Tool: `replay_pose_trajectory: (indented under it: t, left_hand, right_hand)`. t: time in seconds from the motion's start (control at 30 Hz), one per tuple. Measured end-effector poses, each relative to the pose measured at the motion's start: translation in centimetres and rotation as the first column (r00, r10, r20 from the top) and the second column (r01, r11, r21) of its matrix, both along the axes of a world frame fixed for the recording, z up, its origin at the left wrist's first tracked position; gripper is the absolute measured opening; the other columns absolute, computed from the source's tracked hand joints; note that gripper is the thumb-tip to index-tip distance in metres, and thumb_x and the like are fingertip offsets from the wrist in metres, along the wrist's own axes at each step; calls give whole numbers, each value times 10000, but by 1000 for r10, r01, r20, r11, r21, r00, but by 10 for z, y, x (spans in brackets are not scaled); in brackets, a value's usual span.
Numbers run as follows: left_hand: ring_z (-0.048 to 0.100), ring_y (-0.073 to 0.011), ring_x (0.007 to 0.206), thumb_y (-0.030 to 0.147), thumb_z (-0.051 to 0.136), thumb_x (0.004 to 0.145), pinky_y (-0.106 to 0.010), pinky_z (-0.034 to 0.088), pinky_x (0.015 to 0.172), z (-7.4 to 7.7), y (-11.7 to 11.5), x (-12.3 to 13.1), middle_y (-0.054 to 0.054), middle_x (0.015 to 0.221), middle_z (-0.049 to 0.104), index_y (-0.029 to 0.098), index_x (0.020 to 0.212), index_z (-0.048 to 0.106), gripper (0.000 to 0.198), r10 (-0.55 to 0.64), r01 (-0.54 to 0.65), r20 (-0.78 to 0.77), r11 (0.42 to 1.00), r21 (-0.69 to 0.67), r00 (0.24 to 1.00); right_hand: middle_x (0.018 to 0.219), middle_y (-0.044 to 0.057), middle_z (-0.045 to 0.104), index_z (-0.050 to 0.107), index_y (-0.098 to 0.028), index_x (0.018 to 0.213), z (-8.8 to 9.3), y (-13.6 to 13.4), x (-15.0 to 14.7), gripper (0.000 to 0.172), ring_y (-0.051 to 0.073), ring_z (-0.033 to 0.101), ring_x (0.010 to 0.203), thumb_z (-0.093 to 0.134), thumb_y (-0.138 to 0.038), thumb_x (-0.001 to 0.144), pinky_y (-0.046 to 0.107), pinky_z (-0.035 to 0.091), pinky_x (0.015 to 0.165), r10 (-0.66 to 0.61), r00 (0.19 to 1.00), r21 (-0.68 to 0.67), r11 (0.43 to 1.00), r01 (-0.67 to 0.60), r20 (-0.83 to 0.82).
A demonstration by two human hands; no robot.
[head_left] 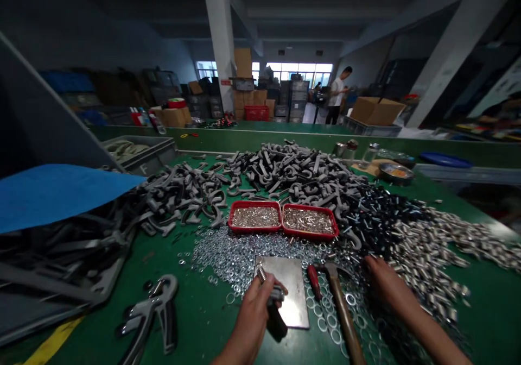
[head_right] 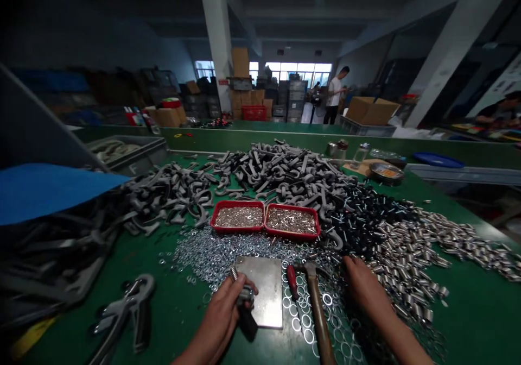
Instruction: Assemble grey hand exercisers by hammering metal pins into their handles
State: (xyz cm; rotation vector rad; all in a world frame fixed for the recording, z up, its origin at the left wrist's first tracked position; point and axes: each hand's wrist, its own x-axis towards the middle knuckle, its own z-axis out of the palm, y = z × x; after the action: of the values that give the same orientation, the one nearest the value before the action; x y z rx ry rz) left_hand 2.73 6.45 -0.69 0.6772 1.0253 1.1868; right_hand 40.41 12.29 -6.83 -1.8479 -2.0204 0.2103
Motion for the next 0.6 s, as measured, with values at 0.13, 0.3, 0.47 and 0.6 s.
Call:
replay_pose_trajectory:
  t: [0.13,0.3,0.47,0.6]
  left_hand:
    - [568,-166,798,550,559,907,-258,450,716,-2,-2,1,-63,890,639,171,909,606,383,-3,3,-2,1000,23,1000]
    - [578,-182,829,584,505,923,-271,459,739,-2,-2,-2,-70,925,651,175,926,585,417,-27,31,-90,998,53,996]
    - [574,-175,804,593,489,926,-281,467,753,-1,3,0,-58,915,644,178,928,570,424,-34,47,-149,996,80,988]
    - [567,-161,739,607,470,927,-277,464,741,8,1,-1,-18,809,609,181,889,578,441,-27,45,-186,995,90,982]
  right_hand:
    - [883,129,663,673,-184,992,8,9,8,310,278,641,793,503,-408,861,388,514,735,57,998,3,998,-57,-9]
    - [1009,144,654,658,-192,1125,39,-4,-39,391,298,650,890,472,-468,921,438,522,808,77,993,136,989,-64,-88]
    - [1160,86,653,566,-267,1200,73,-42,-138,284,250,631,1052,511,-415,965,400,503,932,214,898,1,973,-232,-384]
    - [1054,56,675,554,-270,1137,85,-65,-185,192,215,659,936,519,-366,975,360,538,842,310,834,-53,926,-373,-456]
